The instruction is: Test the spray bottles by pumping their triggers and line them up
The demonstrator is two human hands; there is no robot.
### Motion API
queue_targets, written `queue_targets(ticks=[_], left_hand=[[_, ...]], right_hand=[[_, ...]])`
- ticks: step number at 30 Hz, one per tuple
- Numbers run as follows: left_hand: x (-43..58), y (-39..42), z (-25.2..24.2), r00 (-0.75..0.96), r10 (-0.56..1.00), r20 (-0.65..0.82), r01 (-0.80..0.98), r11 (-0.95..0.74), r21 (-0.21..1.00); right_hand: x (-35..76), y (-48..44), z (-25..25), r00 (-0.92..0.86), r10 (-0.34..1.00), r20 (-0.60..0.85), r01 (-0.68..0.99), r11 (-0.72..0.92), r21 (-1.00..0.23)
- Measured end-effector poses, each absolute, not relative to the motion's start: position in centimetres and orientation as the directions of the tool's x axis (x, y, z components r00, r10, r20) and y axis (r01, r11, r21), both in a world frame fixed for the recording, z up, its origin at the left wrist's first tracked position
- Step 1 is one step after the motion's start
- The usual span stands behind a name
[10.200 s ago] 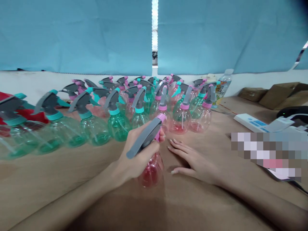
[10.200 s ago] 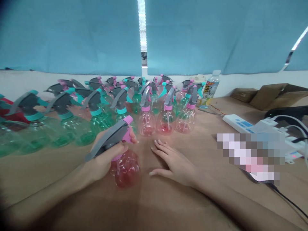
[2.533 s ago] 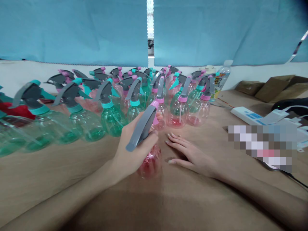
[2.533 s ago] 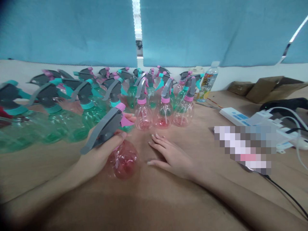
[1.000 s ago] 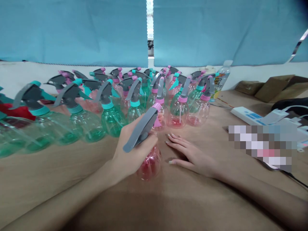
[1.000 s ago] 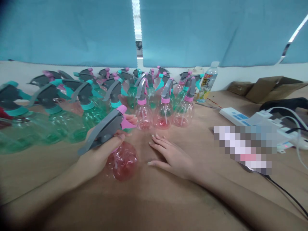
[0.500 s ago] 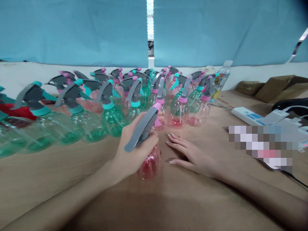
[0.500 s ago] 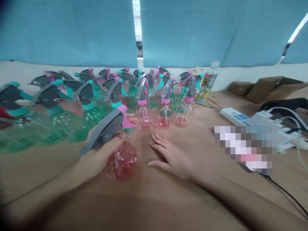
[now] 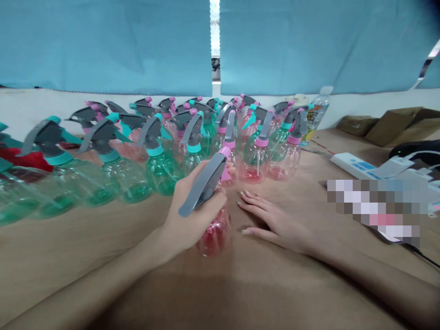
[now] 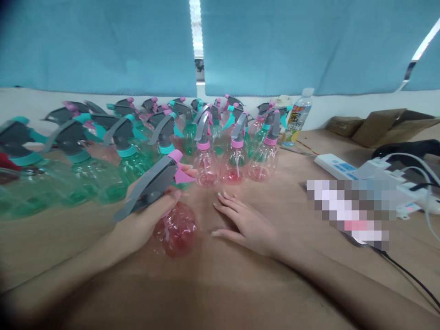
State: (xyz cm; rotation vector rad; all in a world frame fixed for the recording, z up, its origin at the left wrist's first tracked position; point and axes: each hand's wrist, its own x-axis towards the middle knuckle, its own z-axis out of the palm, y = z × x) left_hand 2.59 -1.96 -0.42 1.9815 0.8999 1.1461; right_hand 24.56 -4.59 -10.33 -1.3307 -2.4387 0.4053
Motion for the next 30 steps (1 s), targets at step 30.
queue_targets(ticks=[30], left_hand=[[2.64,-1.85,0.33,0.399,0.807,0.436,0.267,-0.557,0.786]], right_hand=[[24.71,-4.6,-10.62,-0.5,0.847,0.18,0.743,0.527,-0.413]])
